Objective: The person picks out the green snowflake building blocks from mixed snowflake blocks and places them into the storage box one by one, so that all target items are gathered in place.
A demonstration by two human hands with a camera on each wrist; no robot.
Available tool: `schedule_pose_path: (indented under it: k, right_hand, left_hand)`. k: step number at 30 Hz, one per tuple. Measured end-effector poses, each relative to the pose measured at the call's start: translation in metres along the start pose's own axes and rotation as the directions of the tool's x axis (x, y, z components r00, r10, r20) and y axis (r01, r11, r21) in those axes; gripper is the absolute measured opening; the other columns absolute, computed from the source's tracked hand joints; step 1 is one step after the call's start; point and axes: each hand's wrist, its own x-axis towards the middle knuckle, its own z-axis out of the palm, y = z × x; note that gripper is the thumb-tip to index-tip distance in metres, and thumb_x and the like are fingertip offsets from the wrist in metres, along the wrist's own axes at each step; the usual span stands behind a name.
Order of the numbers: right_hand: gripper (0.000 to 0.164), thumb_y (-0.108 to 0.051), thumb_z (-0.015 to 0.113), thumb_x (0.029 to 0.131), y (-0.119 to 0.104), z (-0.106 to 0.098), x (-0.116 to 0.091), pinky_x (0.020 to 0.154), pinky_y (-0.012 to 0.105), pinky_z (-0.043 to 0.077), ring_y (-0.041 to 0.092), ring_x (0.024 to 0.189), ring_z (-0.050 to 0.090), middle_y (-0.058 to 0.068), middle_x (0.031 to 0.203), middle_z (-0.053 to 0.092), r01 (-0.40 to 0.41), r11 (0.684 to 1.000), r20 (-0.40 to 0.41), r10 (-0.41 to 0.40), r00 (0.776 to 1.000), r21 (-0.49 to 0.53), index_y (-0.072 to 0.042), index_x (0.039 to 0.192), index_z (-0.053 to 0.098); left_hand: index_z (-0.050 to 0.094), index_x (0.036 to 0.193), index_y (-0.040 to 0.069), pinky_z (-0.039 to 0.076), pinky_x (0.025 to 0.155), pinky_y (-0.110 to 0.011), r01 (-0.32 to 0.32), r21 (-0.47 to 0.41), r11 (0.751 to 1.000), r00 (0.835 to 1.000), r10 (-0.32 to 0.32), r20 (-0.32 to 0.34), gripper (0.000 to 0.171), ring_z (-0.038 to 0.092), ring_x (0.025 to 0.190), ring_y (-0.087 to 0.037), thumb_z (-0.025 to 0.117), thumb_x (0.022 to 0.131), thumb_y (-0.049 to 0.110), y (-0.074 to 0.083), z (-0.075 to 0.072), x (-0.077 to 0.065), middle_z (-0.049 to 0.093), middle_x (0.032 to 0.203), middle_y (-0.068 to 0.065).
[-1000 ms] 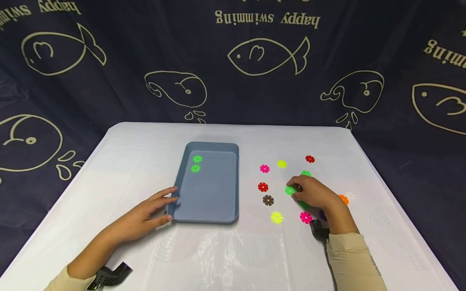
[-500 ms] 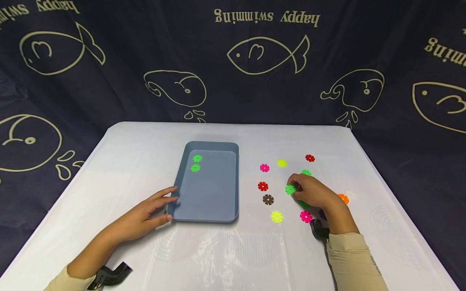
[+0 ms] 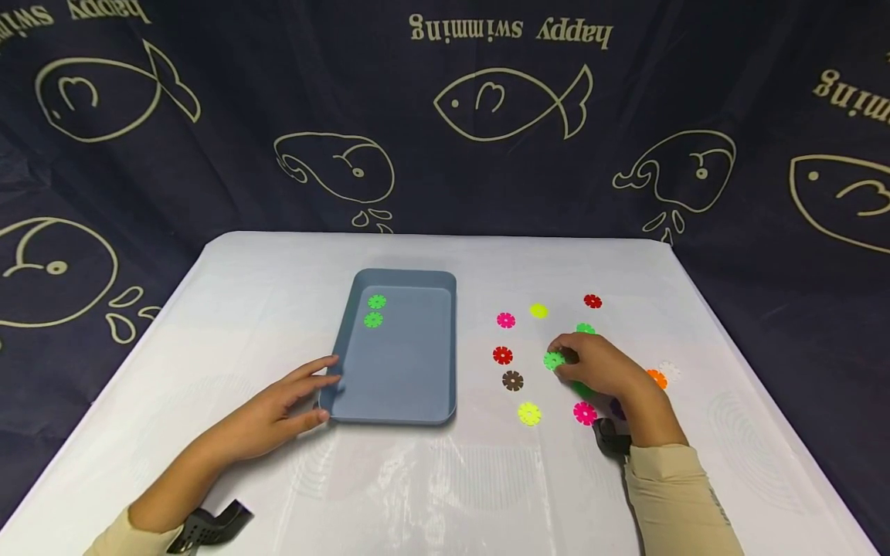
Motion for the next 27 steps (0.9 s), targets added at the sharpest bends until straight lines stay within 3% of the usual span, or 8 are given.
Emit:
schedule_pose_path:
  k: [7,13,27]
  right_hand:
    - [0.030,-0.007,0.075,0.086,0.000,0.000,0.001,0.083,0.041,0.050,0.021,0.092,0.055,0.001,0.099,0.061,0.025,1.000,-0.044,-0.025,0.999,-0.010,-0.002,0.115,0.068]
    - [0.030,-0.006,0.076,0.085,-0.006,-0.003,0.005,0.075,0.035,0.051,0.019,0.086,0.053,0.000,0.093,0.060,0.051,0.999,-0.064,-0.052,0.997,-0.009,-0.001,0.114,0.068]
    - [0.028,-0.005,0.073,0.087,-0.033,-0.010,0.026,0.075,0.034,0.048,0.020,0.087,0.054,0.000,0.092,0.060,0.149,0.989,-0.101,-0.147,0.984,0.010,-0.002,0.115,0.068]
  left_hand:
    - [0.053,0.144,0.011,0.038,0.107,-0.053,-0.002,0.002,1.000,1.000,0.002,-0.001,0.058,0.034,0.143,-0.027,0.064,0.097,0.043,-0.001,0.000,0.000,0.029,0.161,0.000]
    - [0.053,0.145,0.011,0.038,0.107,-0.052,0.001,-0.003,1.000,1.000,-0.001,0.000,0.058,0.033,0.143,-0.026,0.064,0.097,0.042,-0.001,0.000,0.000,0.030,0.161,0.000]
    - [0.053,0.144,0.012,0.038,0.108,-0.052,0.004,-0.013,1.000,1.000,-0.004,0.001,0.058,0.033,0.143,-0.026,0.064,0.097,0.043,-0.001,0.000,0.000,0.029,0.161,0.002]
